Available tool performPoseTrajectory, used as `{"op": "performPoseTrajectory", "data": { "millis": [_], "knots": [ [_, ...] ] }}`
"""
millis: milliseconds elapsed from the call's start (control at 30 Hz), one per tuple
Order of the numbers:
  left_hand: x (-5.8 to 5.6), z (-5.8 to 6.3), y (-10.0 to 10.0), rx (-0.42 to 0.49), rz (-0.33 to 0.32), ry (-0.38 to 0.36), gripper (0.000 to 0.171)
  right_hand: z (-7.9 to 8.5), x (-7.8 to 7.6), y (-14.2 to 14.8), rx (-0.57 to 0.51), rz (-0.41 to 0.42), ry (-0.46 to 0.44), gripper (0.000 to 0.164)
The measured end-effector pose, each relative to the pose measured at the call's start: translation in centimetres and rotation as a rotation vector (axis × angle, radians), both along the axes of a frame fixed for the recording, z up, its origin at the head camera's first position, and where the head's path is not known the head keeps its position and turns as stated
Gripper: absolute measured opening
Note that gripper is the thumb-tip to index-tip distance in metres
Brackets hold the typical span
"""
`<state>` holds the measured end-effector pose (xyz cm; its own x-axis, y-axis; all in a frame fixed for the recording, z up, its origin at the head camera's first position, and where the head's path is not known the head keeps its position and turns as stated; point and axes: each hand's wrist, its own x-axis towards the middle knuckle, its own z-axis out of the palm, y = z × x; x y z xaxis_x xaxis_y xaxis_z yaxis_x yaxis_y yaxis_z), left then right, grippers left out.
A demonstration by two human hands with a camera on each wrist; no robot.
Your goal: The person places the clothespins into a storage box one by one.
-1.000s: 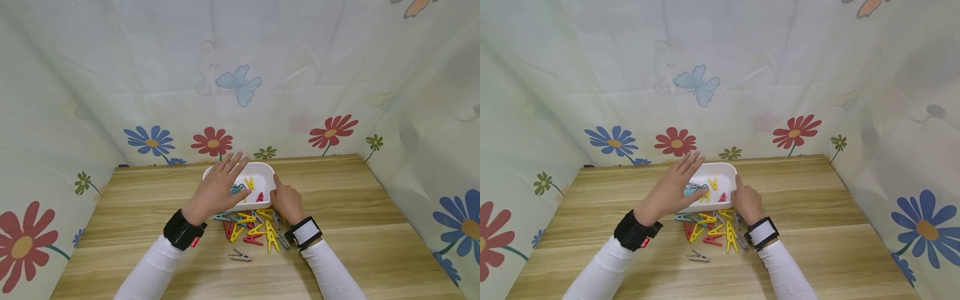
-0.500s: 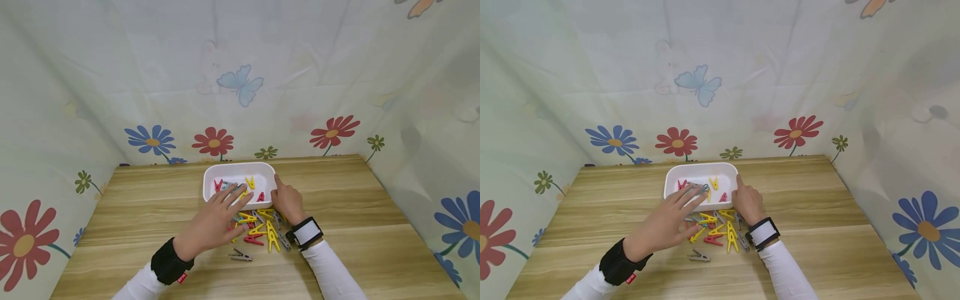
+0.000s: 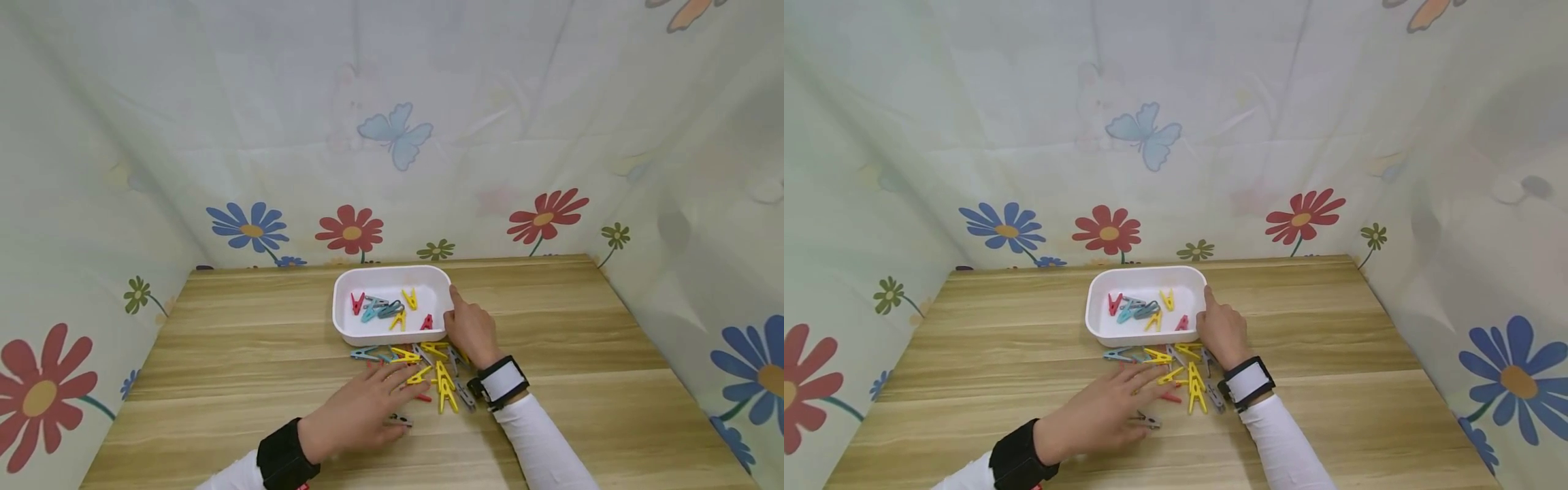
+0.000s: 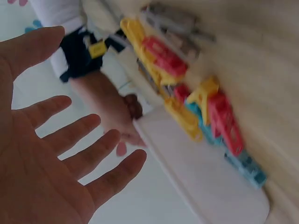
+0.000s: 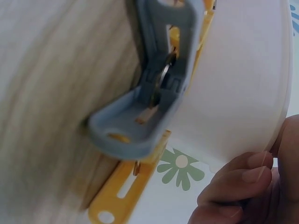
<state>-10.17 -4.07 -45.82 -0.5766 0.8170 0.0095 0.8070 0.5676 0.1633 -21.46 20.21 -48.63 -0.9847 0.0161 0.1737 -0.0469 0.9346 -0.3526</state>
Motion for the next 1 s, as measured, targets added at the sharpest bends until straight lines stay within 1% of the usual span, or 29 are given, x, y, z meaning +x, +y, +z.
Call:
{"op": "performPoseTrajectory", "data": {
  "millis": [67,267,367,433,533,700,900,1000],
  "knots": [
    [0.3,-0.6,0.2,-0.003,-0.018,0.000,0.070,0.0,0.0,0.0,0.002,0.000,-0.002,0.056],
    [0.8,-2.2,0.1,-0.003,-0.058,0.034,0.058,0.0,0.0,0.0,0.004,-0.003,-0.001,0.056],
    [1.1,-2.9,-0.1,-0.014,-0.092,0.064,0.050,0.0,0.0,0.0,0.006,-0.005,0.003,0.057],
    [1.3,-3.3,-0.2,-0.022,-0.110,0.086,0.048,-0.1,0.0,0.0,0.007,-0.006,0.006,0.057],
    [1.5,-3.9,-0.4,-0.030,-0.120,0.107,0.044,-0.1,0.0,0.0,0.007,-0.009,0.005,0.057],
    [1.5,-4.3,-0.5,-0.027,-0.110,0.093,0.032,-0.1,0.0,0.0,0.002,-0.009,-0.008,0.057],
    [1.3,-4.2,-0.5,-0.013,-0.107,0.044,0.020,0.0,0.0,0.1,0.004,-0.004,-0.001,0.057],
    [1.2,-4.1,-0.5,-0.013,-0.109,0.040,0.018,0.1,0.0,0.1,0.005,0.000,0.002,0.056]
  ]
}}
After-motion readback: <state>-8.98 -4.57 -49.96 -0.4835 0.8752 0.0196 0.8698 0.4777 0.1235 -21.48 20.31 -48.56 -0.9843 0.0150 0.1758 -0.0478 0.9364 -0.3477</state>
